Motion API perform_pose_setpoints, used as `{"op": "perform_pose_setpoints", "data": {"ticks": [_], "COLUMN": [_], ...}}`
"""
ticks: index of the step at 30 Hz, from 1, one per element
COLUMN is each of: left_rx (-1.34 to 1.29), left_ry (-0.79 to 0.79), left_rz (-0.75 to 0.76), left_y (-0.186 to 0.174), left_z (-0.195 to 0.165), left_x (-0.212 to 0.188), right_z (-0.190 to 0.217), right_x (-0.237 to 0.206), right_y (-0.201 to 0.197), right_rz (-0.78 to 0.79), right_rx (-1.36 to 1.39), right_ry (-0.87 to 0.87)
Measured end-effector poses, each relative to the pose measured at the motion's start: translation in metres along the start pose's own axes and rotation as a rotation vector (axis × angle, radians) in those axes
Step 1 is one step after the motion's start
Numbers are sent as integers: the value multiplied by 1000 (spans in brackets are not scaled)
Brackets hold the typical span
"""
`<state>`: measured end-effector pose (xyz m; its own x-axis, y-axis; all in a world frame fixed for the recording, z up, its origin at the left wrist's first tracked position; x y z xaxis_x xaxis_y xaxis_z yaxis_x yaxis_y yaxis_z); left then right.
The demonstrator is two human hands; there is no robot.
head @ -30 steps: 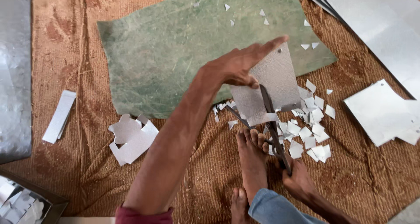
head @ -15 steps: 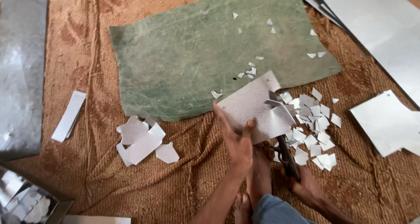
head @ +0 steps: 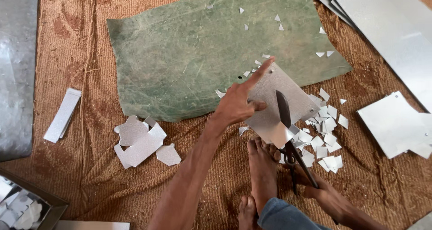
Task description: The person uses large shears to cut star-shaped pieces from square metal sheets. They hold each sheet with one hand and cut along the edges with the other, placing finished pieces into a nearby metal tray.
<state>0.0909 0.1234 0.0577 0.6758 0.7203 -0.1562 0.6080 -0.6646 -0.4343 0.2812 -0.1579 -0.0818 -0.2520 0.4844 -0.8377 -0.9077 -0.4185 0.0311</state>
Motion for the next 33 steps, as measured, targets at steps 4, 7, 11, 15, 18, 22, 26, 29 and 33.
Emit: {"op": "perform_pose_setpoints", "data": {"ticks": [4,7,11,15,18,22,26,29,33], "left_rx": [-162,-333,-690,-976,-1131,-1176,-1187,-1197,-1196], "left_ry": [-114,-266,-241,-439,-502,-505,-510,-514,-536], "left_rz": [-256,-501,-931,-976,-888,-807,-751,-724,-709], "left_y": [-2,24,69,120,145,152,153,154,155], "left_z": [9,21,19,21,13,4,3,3,2], "left_x": [-45,-89,-126,-138,-146,-150,-147,-148,-153], "right_z": [-1,-6,-16,-36,-30,-42,-38,-31,-14], "right_x": [5,8,17,22,25,23,24,29,39], "right_y": [-7,-10,-14,-24,-23,-27,-25,-24,-17], "right_rz": [-48,-73,-101,-122,-85,-125,-132,-173,-277], "right_rx": [-81,-165,-158,-168,-21,-64,-175,-153,-271], "right_ry": [9,23,8,89,-62,35,16,-41,-123]}}
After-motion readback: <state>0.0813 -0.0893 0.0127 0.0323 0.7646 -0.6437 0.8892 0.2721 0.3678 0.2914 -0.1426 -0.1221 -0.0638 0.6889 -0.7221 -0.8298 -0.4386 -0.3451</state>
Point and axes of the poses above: each hand's wrist, its own x-axis towards the middle knuckle, its own y-axis out of the palm, z = x × y, the point moved 10 cm from there along x, towards the middle knuckle, and after that the axes turned 10 degrees about z, right-handed, at the moved point
